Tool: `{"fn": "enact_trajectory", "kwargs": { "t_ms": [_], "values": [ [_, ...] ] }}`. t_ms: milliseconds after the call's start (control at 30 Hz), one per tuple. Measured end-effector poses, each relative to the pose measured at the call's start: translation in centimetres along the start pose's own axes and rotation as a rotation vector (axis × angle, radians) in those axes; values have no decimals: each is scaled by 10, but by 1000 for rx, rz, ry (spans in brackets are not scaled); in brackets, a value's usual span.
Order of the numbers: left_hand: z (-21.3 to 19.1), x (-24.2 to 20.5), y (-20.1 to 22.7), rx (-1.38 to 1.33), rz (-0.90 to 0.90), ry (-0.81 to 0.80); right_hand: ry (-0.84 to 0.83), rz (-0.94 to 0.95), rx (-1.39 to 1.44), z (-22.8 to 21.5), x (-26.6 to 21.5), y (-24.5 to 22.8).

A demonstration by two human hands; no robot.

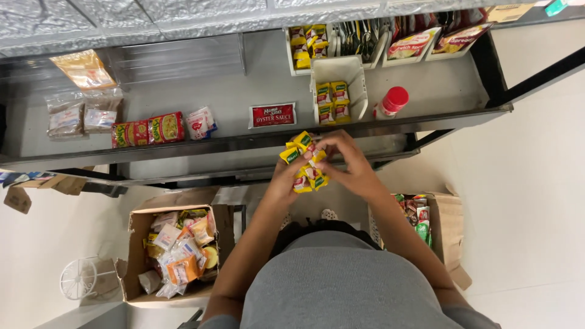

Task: The person takes small yellow packets from a cardboard box and places them into a white organizer on a metal shelf. They repeat this process, occasionally picking up a dropped packet from the floor and continuing to sort the items by hand.

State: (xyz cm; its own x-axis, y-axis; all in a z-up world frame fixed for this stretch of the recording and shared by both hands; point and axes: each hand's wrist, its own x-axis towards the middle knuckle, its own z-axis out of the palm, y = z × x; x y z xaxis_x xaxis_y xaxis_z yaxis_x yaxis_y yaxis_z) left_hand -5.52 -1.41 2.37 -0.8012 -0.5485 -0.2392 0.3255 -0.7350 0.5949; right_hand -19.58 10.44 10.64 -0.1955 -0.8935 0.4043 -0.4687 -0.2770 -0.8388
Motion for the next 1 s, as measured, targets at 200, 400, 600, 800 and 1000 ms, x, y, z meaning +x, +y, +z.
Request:
{"fn": "enact_trajectory", "kwargs": {
  "t_ms": [200, 400, 600, 800, 1000],
  "values": [
    [1, -5, -3, 82, -107, -31, -13, 101, -40, -7, 3, -16],
    [-7, -17, -10, 201, -243, 29, -121, 247, 14, -7, -14, -4],
    [-8, -22, -10, 208, -257, -58, -157, 267, 34, -13, -19, 49],
    [-5, -13, -8, 21, -201, -38, 5, 337, -30, -51, 27, 35],
    [-2, -10, -1, 48, -217, 50, 108, 103, -582, -80, 84, 66]
  ]
}}
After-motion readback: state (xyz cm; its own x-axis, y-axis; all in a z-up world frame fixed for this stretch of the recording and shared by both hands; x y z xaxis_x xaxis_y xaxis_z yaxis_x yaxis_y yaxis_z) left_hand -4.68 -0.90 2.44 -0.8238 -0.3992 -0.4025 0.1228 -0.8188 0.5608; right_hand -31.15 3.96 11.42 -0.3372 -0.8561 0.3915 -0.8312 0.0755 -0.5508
